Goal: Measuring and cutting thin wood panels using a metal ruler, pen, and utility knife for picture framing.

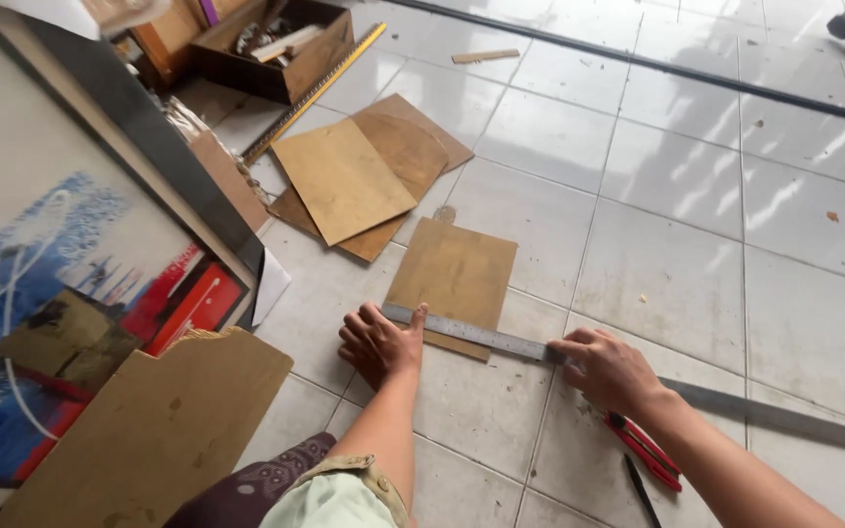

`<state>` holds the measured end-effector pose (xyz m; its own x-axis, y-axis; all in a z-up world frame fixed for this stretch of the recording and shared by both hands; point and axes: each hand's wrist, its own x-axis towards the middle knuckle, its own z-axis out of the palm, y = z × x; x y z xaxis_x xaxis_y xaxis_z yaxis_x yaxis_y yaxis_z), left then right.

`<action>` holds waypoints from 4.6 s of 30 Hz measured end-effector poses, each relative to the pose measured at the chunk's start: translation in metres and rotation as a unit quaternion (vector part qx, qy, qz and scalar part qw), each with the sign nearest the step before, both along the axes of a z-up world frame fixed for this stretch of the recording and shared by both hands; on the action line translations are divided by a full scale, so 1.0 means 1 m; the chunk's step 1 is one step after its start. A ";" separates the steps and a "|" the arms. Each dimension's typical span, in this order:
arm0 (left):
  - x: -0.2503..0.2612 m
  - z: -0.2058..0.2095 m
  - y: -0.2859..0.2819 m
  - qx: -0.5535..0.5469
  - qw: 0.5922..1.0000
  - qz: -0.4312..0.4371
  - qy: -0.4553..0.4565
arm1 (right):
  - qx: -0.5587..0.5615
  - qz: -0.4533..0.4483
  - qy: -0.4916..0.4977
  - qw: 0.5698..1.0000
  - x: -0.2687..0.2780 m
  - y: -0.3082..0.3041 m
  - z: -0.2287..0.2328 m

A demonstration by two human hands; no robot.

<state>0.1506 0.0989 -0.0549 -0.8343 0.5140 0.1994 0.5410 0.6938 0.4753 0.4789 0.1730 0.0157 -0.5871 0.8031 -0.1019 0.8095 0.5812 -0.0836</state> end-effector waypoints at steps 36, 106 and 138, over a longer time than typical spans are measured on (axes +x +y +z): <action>0.039 0.005 -0.011 -0.003 1.000 -0.007 0.020 | -0.259 -0.327 0.519 0.746 -0.038 -0.052 0.040; 0.041 0.009 -0.007 -0.035 0.999 0.002 -0.008 | -0.005 -0.207 0.500 0.841 -0.090 0.009 -0.086; 0.039 0.005 -0.006 -0.045 0.999 0.003 0.008 | 0.053 -0.161 0.485 0.858 -0.088 0.010 -0.105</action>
